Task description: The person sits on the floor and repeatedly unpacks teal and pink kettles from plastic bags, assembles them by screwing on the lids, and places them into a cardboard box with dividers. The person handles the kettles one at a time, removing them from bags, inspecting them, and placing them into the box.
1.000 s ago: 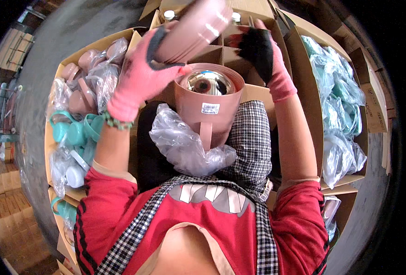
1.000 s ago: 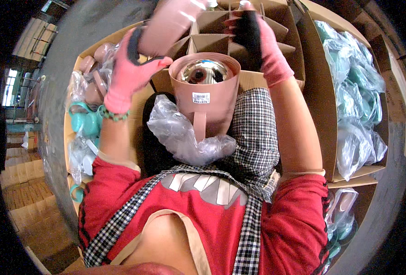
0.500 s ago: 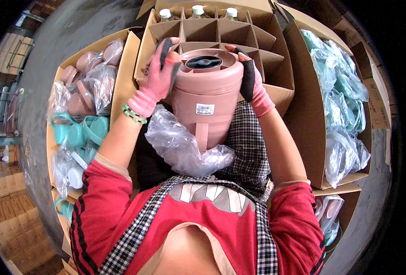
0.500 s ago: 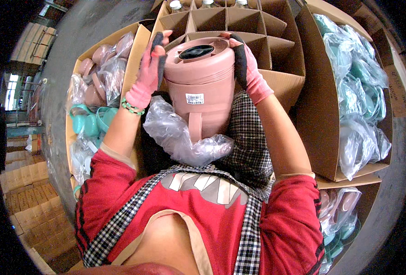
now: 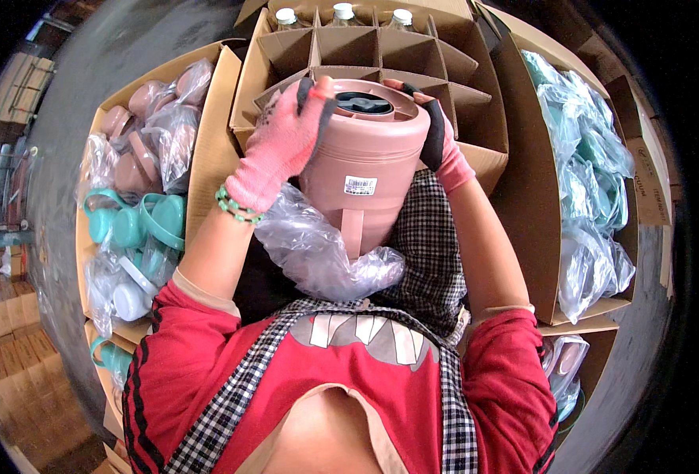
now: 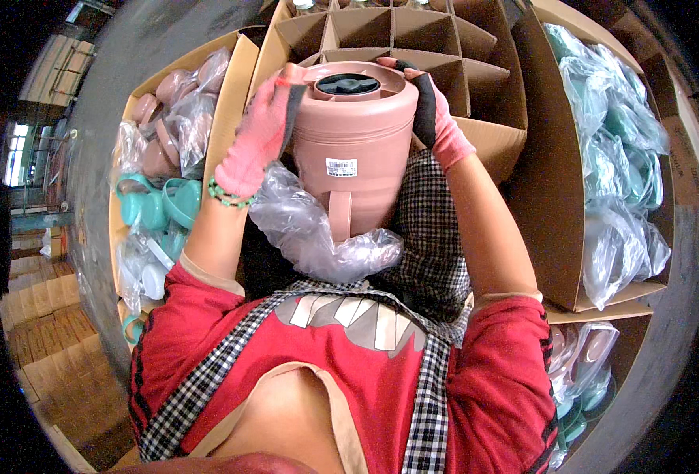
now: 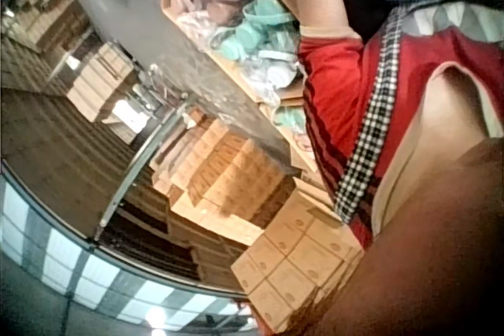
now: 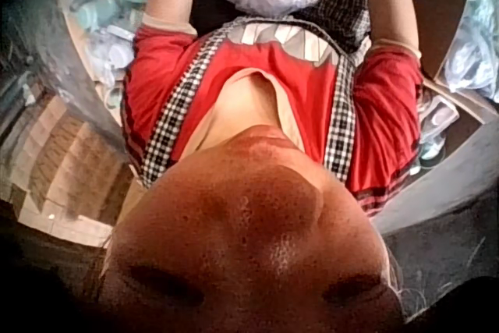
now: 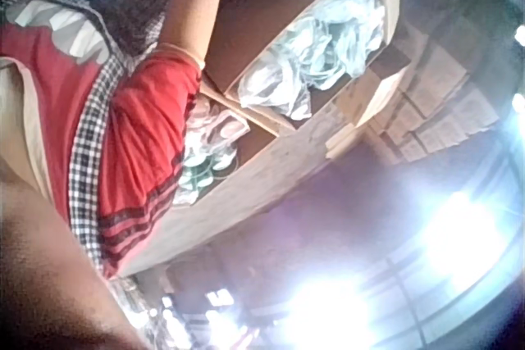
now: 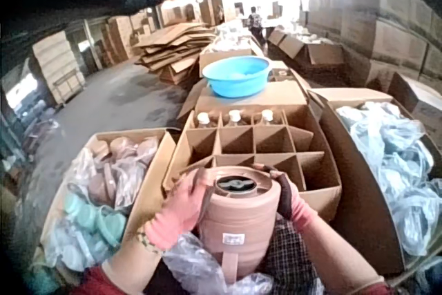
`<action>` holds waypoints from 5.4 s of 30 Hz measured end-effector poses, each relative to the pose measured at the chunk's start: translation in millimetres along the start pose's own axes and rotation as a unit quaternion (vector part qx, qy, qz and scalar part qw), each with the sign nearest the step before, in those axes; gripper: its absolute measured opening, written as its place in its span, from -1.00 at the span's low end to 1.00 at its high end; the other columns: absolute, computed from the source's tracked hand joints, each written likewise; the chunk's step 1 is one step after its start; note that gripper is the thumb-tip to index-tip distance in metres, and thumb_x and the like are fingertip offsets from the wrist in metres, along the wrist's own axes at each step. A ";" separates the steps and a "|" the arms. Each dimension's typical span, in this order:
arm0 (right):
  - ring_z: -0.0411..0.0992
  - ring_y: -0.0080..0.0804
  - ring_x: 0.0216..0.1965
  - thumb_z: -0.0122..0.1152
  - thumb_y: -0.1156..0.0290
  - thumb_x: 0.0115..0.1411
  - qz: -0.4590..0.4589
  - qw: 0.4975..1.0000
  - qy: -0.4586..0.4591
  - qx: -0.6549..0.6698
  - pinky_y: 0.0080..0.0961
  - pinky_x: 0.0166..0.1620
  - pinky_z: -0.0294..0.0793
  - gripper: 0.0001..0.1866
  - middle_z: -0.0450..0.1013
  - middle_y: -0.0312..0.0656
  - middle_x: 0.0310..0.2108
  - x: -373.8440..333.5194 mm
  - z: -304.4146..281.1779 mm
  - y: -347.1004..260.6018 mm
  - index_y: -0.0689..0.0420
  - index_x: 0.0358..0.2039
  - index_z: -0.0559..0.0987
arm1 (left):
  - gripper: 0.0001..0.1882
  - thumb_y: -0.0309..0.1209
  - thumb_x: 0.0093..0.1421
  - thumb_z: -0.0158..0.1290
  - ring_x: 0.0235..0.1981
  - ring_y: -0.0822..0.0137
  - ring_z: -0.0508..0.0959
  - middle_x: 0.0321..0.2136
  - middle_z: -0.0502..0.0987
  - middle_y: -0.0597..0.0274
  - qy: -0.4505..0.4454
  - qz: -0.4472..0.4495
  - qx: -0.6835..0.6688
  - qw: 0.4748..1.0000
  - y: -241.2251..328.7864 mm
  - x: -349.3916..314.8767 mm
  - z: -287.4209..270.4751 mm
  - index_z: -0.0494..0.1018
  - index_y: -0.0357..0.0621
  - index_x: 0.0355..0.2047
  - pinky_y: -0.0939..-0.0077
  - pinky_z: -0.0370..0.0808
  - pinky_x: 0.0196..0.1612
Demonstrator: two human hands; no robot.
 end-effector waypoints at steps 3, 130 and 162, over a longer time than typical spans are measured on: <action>0.18 -0.10 -0.01 -0.29 0.32 0.11 0.008 0.999 -0.011 -0.029 -0.31 0.08 0.11 -0.56 0.16 0.05 -0.01 -0.5 -11.8 -3.8 0.25 0.00 0.16 | -0.47 0.02 0.11 -0.25 -0.19 -0.01 0.35 -0.28 0.39 -0.08 0.013 0.049 0.159 0.986 18.0 -12.1 1.5 0.31 -0.21 -0.19 0.28 0.27 -0.14; 0.34 -0.12 -0.53 -0.01 0.32 0.04 0.107 0.370 -0.054 -0.921 -0.43 -0.40 0.32 -0.78 0.33 0.05 -0.59 3.1 168.7 -18.3 0.24 -0.45 0.45 | -0.47 -0.03 0.08 -0.12 -0.23 0.38 0.42 -0.23 0.42 0.16 -0.350 -0.176 -0.761 0.517 -83.0 13.9 79.4 0.29 -0.24 -0.13 0.53 0.30 -0.08; 0.13 -0.74 -0.70 0.14 0.17 -0.01 0.086 0.919 0.144 -0.356 -0.78 -0.64 0.04 -0.70 0.22 -0.47 -0.72 -170.0 133.3 38.3 0.17 -0.50 0.44 | -0.73 -0.47 -0.04 -0.17 -0.25 0.10 0.42 -0.31 0.43 -0.01 0.441 -0.131 0.664 0.590 40.1 -205.4 -546.2 0.36 -0.30 -0.31 0.33 0.34 -0.17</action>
Point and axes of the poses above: each hand's wrist, its own x-axis towards the middle knuckle, its own z-axis out of the palm, y = z × x, the point moved 7 cm from there along x, towards the middle knuckle
